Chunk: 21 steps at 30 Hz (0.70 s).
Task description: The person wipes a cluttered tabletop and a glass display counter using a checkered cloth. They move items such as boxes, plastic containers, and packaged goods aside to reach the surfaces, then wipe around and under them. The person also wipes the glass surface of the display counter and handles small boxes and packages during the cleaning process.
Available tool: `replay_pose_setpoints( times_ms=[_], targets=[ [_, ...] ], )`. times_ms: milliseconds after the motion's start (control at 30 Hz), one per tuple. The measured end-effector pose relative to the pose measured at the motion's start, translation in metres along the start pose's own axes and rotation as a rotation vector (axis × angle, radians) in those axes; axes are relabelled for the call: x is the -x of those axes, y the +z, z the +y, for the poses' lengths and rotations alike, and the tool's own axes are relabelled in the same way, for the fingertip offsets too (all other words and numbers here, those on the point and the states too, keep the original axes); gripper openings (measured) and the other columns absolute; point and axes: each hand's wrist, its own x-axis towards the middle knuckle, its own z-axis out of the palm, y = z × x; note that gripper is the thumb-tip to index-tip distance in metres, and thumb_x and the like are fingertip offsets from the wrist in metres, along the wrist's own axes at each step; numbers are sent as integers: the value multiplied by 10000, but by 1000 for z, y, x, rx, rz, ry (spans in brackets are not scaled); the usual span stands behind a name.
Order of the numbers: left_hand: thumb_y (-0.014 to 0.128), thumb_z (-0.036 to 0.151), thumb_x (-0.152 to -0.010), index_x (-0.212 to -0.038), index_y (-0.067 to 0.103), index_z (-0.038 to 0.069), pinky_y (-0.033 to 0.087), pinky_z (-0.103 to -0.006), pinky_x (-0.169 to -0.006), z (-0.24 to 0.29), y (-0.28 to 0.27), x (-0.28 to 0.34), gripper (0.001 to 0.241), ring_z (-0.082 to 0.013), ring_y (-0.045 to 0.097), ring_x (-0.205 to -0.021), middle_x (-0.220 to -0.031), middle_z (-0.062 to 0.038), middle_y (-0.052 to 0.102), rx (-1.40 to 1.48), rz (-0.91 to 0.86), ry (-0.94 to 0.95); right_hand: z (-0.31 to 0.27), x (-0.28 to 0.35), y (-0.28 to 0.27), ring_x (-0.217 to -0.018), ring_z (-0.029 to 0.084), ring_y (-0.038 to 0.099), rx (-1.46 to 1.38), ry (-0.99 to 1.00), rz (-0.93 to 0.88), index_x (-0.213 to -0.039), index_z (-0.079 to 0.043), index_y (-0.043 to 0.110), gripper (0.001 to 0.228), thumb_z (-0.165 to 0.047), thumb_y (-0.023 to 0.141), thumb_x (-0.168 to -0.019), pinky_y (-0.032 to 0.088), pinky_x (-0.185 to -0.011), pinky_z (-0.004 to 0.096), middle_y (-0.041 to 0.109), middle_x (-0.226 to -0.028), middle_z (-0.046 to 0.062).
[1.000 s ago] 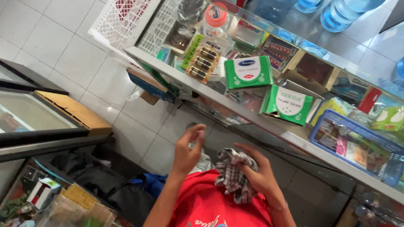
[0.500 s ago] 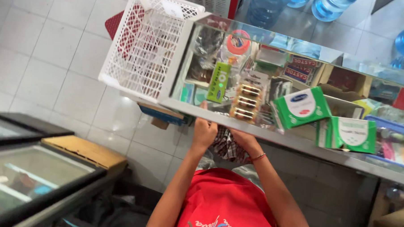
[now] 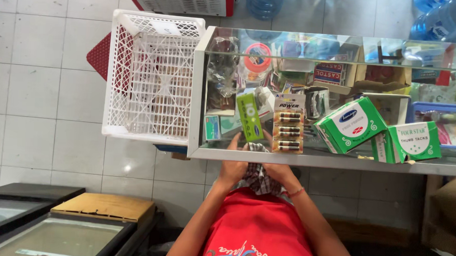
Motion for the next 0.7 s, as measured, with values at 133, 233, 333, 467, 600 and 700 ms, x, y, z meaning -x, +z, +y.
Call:
replay_pose_setpoints(
  times_ms=[133, 233, 333, 467, 600, 700],
  targets=[
    [607, 232, -1026, -1409, 508, -104, 456, -465, -1082, 0, -2, -10, 519, -450, 593, -1274, -1368, -325, 594, -155, 196, 445, -9, 9, 0, -1558, 361, 254, 118, -85, 95, -1593, -6, 340, 702, -42, 648, -963, 226, -1229, 380, 248, -1707, 280],
    [610, 240, -1022, -1416, 503, -114, 444, -463, -1097, 1, 3, -23, 540, -450, 578, -1293, -1381, -329, 580, -141, 188, 415, -16, 16, -1, -1497, 266, 349, -75, 2, 59, -1619, -14, 249, 825, -5, 571, -859, 273, -1209, 351, 400, -1613, 206],
    [630, 250, -1001, -1407, 512, -110, 503, -441, -1010, 5, 5, -28, 555, -418, 619, -1218, -1326, -316, 606, -154, 160, 344, -24, 16, -4, -1484, 281, 350, -43, 20, 107, -1599, -11, 263, 756, -28, 615, -930, 278, -1191, 363, 395, -1591, 219],
    [649, 267, -975, -1403, 521, -79, 583, -362, -833, -1, 8, -15, 565, -292, 733, -985, -1103, -234, 726, -70, 69, 150, -28, 23, -3, -1380, 241, 498, -346, 31, 183, -1582, -10, 334, 684, -28, 574, -941, 401, -1137, 321, 494, -1526, 182],
    [678, 249, -948, -1329, 577, -66, 589, -320, -718, -15, 22, -17, 504, -202, 738, -824, -973, -148, 771, 140, 16, 118, -13, 32, -2, -1062, 217, 651, -165, 54, 294, -1269, 20, 598, 296, -46, 611, -980, 530, -940, 318, 681, -1174, 117],
    [689, 251, -964, -1284, 618, -74, 602, -288, -763, -28, 28, -21, 462, -151, 741, -894, -1047, -123, 774, 232, -23, 190, -1, 34, -1, -866, 197, 699, -4, 33, 390, -1032, 23, 692, 115, -63, 662, -960, 560, -780, 332, 723, -946, 67]
  ],
)
